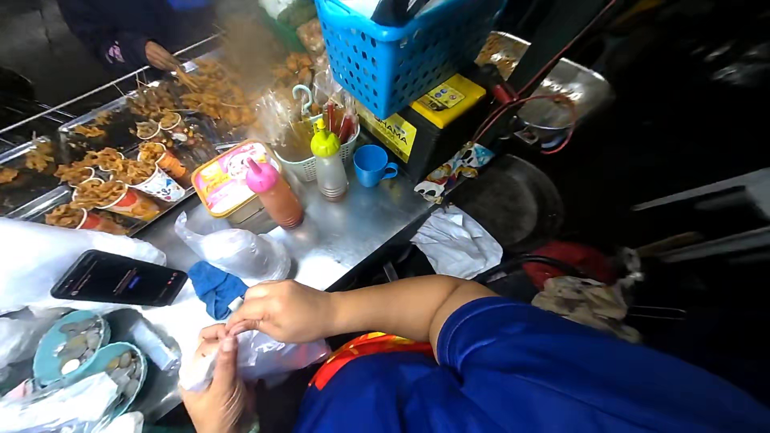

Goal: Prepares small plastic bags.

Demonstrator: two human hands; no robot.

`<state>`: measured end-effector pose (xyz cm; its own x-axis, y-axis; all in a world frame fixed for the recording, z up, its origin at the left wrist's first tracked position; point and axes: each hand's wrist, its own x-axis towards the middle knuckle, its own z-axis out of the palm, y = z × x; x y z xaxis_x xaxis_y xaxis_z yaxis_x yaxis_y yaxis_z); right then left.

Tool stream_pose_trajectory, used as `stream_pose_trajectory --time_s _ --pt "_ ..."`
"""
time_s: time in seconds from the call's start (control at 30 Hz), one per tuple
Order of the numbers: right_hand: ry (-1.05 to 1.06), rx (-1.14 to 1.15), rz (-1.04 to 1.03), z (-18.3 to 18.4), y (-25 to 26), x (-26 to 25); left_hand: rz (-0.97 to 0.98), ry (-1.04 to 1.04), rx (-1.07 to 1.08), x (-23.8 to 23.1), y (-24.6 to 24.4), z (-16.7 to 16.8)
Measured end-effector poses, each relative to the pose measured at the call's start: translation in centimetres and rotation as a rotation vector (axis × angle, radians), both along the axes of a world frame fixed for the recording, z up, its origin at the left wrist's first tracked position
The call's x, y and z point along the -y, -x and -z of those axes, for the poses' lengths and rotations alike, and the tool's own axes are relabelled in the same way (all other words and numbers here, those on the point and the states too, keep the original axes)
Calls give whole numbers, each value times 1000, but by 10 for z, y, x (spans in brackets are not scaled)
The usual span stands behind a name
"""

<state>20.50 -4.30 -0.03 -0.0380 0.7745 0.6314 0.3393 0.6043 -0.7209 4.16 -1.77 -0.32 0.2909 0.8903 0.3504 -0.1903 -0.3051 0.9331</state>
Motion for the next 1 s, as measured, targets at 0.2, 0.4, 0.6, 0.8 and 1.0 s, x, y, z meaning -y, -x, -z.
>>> stream_pose_trajectory --time_s 0.2,0.4,0.6,0.8,1.0 --pt "83 26 -1 -2 -4 2 29 240 55 8 -6 -6" --pt "464 -679 -341 -17 -24 0 384 311 260 13 17 -3" --pt "258 -485 -422 -24 -71 -3 265 156 29 -15 12 -18" --pt "130 352 179 -54 -85 -19 121 -339 -679 -48 -16 -51" --pt "664 -27 145 -11 -84 -79 129 438 -423 -71 -57 -24"
